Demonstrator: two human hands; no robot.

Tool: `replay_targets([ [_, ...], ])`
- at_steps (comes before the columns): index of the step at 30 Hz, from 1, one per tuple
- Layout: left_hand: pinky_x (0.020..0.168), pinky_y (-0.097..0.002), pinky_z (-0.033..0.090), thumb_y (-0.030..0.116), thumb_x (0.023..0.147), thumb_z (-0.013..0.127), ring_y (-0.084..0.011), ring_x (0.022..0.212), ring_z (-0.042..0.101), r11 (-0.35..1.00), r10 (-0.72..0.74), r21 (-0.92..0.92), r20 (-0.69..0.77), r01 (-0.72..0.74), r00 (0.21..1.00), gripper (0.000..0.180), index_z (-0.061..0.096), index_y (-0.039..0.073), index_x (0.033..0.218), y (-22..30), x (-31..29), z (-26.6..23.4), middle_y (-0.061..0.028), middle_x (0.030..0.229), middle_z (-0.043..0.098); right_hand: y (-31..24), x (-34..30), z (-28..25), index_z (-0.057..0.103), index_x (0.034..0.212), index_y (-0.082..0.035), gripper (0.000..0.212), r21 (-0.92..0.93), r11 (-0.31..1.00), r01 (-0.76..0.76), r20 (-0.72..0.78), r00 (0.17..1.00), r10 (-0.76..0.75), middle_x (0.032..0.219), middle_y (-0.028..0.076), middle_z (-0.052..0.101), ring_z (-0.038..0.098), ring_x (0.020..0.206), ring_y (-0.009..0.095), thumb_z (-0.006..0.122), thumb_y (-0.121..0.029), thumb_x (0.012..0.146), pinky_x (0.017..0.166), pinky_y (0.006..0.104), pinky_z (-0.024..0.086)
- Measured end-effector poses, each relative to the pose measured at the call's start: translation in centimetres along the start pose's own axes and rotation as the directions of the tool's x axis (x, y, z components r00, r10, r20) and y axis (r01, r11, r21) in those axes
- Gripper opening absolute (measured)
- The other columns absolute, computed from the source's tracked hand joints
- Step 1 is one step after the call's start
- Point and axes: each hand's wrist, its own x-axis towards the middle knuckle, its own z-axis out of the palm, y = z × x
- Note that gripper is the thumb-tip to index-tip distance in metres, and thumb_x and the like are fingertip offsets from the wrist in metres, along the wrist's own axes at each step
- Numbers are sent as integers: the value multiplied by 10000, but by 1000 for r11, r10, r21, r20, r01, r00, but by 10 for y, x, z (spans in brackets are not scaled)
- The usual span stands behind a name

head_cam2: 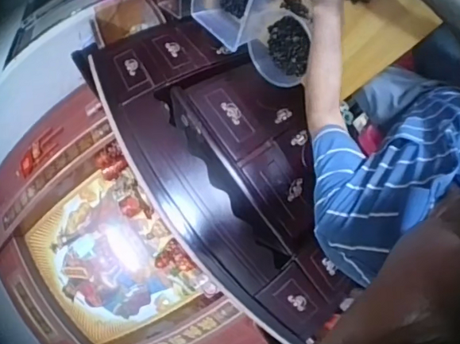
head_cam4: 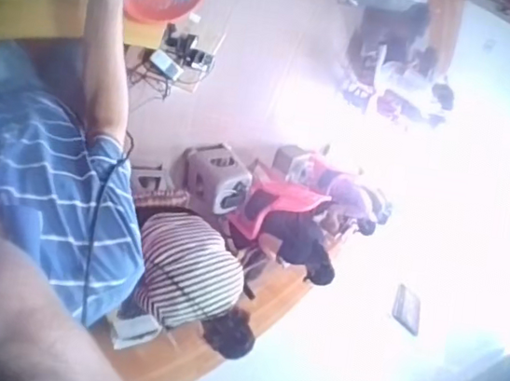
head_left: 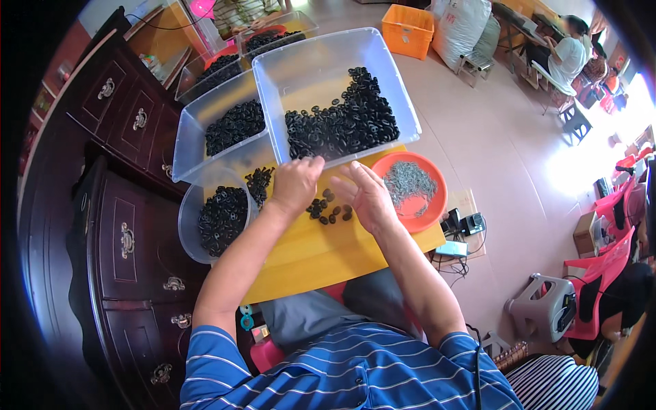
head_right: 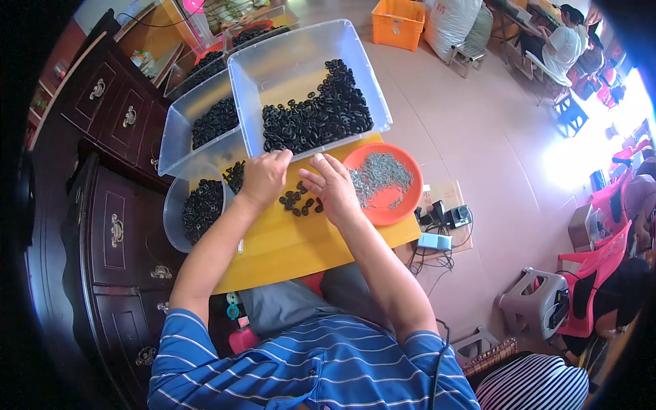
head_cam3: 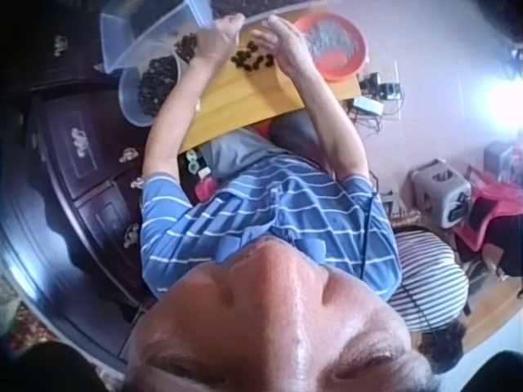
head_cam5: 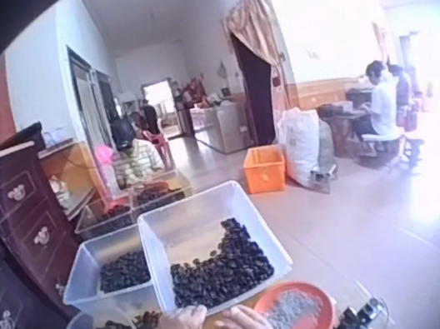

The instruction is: The person sits at a yellow table and assembles small black plastic components with metal screws. They pick up a black plastic piece, insert a screw from a red plate, and tighten it by hand. The person repeats this process for multiple units, occasionally moving the finished items aside on the table.

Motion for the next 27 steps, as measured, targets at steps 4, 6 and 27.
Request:
replay_targets([
  [4,638,-427,561,92,840,627,-287,757,700,1000,17,-21,39,-16,999,63,589,91,890,14,-14,-3,-90,807,659,16,24,-11,444,1394,-6,572,21,999,-40,-33,999,41,1249,111,601,646,1087,283,658,-356,995,911,386,530],
  [6,663,-434,564,125,840,644,-290,769,700,999,30,-34,85,-28,996,79,593,88,888,13,-18,0,-98,806,657,21,30,-16,502,1308,-34,454,-7,999,-48,-46,998,48,1201,106,618,651,1048,273,636,-341,1002,887,380,540],
  [27,1002,-465,517,536,841,735,-356,1201,600,807,-569,-44,208,589,796,729,552,52,1354,6,102,43,-195,1282,624,24,21,-10,553,1142,-31,231,-57,998,-3,-94,996,-2,1051,105,640,691,917,226,551,-218,1006,772,335,597],
])
